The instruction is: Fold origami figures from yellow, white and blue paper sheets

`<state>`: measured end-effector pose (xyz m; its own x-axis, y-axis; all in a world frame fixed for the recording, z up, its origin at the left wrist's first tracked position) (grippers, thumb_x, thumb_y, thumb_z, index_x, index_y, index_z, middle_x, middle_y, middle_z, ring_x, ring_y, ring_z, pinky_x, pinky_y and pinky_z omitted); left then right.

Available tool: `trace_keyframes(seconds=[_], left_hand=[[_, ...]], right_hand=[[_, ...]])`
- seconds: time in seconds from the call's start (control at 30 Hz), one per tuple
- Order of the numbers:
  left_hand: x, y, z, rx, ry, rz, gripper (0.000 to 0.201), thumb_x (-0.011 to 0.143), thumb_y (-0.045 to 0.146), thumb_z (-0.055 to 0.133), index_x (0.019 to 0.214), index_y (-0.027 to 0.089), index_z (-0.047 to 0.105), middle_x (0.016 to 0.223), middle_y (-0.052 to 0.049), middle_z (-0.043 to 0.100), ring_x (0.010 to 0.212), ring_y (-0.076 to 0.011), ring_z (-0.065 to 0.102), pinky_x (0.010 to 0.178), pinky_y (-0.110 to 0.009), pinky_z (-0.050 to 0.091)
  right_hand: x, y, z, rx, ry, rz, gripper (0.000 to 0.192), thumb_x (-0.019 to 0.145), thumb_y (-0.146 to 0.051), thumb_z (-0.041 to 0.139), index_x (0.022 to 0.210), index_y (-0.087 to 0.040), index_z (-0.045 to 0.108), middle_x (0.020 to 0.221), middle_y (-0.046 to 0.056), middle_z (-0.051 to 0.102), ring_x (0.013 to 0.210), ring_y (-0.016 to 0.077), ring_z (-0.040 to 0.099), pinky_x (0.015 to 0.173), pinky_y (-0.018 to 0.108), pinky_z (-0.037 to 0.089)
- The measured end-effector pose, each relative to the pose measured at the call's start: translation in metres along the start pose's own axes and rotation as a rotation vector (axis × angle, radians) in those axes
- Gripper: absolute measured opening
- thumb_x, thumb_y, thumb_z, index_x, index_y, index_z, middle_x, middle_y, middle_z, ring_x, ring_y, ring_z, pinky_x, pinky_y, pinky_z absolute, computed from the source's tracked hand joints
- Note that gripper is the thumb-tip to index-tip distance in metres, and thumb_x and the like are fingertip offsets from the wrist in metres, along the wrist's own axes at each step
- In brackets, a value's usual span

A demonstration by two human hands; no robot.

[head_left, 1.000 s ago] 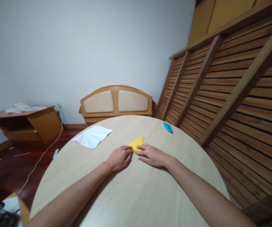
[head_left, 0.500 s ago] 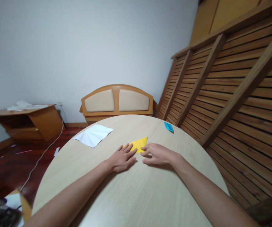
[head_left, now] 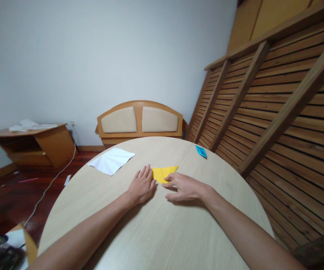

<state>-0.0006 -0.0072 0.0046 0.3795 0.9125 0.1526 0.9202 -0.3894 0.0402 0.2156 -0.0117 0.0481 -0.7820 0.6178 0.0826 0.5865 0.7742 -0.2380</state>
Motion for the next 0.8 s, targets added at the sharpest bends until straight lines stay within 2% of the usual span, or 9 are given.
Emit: trace_keyframes(seconds=[0.07, 0.17, 0.3, 0.37, 0.47, 0.63, 0.7, 0.8], left_hand=[[-0.001, 0.008, -0.001, -0.047, 0.024, 0.080, 0.054, 0.102, 0.040, 0.024, 0.148, 0.013, 0.034, 0.158, -0.016, 0.029, 0.145, -0.0268, 0.029, 0.116, -0.045, 0.027], [0.000, 0.012, 0.001, -0.095, 0.015, 0.150, 0.049, 0.102, 0.038, 0.025, 0.143, 0.017, 0.043, 0.151, -0.014, 0.042, 0.141, -0.0261, 0.037, 0.114, -0.045, 0.031], [0.004, 0.005, 0.005, -0.130, 0.007, 0.125, 0.046, 0.102, 0.037, 0.027, 0.140, 0.020, 0.048, 0.149, -0.012, 0.045, 0.140, -0.0254, 0.038, 0.114, -0.046, 0.032], [0.006, 0.001, 0.005, -0.133, 0.006, 0.112, 0.046, 0.101, 0.037, 0.029, 0.139, 0.022, 0.049, 0.150, -0.012, 0.045, 0.140, -0.0256, 0.038, 0.114, -0.045, 0.032], [0.006, -0.002, 0.003, -0.134, -0.011, 0.089, 0.047, 0.100, 0.037, 0.032, 0.141, 0.023, 0.049, 0.152, -0.013, 0.041, 0.141, -0.0298, 0.035, 0.113, -0.050, 0.031], [0.005, -0.008, -0.002, -0.113, -0.087, -0.007, 0.058, 0.097, 0.053, 0.037, 0.148, 0.026, 0.040, 0.157, -0.015, 0.031, 0.145, -0.0372, 0.025, 0.113, -0.059, 0.023], [0.005, -0.011, -0.001, -0.098, -0.107, -0.029, 0.064, 0.095, 0.059, 0.035, 0.150, 0.025, 0.036, 0.159, -0.016, 0.026, 0.146, -0.0372, 0.022, 0.114, -0.060, 0.020], [0.006, -0.015, -0.001, -0.095, -0.120, -0.046, 0.071, 0.093, 0.067, 0.032, 0.152, 0.026, 0.032, 0.160, -0.017, 0.021, 0.147, -0.0389, 0.017, 0.113, -0.061, 0.018]], right_hand=[[0.000, -0.002, 0.002, 0.013, 0.014, -0.017, 0.047, 0.084, -0.053, 0.061, 0.118, -0.022, 0.071, 0.127, 0.012, 0.062, 0.114, 0.0287, 0.058, 0.098, 0.037, 0.042], [0.001, -0.004, 0.005, 0.026, 0.026, -0.039, 0.051, 0.083, -0.052, 0.062, 0.124, -0.022, 0.067, 0.129, 0.012, 0.061, 0.116, 0.0293, 0.056, 0.100, 0.038, 0.041], [0.003, -0.008, 0.005, 0.060, 0.006, -0.101, 0.038, 0.084, -0.047, 0.062, 0.113, -0.023, 0.071, 0.124, 0.011, 0.064, 0.113, 0.0279, 0.058, 0.099, 0.039, 0.042], [0.004, -0.010, 0.005, 0.093, -0.003, -0.142, 0.033, 0.086, -0.043, 0.062, 0.109, -0.022, 0.073, 0.125, 0.010, 0.065, 0.115, 0.0271, 0.058, 0.101, 0.038, 0.041], [0.004, -0.009, 0.007, 0.152, -0.020, -0.150, 0.037, 0.087, -0.040, 0.061, 0.117, -0.021, 0.070, 0.133, 0.010, 0.062, 0.123, 0.0265, 0.054, 0.107, 0.037, 0.038], [-0.002, 0.014, 0.011, 0.195, -0.023, -0.006, 0.054, 0.088, -0.046, 0.058, 0.134, -0.019, 0.060, 0.146, 0.011, 0.050, 0.135, 0.0277, 0.044, 0.113, 0.040, 0.032], [-0.004, 0.024, 0.012, 0.172, 0.001, 0.023, 0.053, 0.089, -0.045, 0.057, 0.133, -0.017, 0.060, 0.146, 0.012, 0.050, 0.135, 0.0282, 0.045, 0.113, 0.040, 0.033], [-0.005, 0.032, 0.011, 0.141, 0.063, 0.043, 0.043, 0.091, -0.040, 0.055, 0.127, -0.018, 0.066, 0.138, 0.012, 0.058, 0.127, 0.0279, 0.053, 0.108, 0.039, 0.039]])
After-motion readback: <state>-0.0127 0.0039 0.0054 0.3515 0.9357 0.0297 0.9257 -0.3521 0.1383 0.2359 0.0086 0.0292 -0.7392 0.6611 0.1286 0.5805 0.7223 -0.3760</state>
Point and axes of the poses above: each hand's wrist, its own x-axis towards the middle knuckle, its own z-axis out of the palm, y = z × x, the point moved 1 cm from there along x, towards the middle knuckle
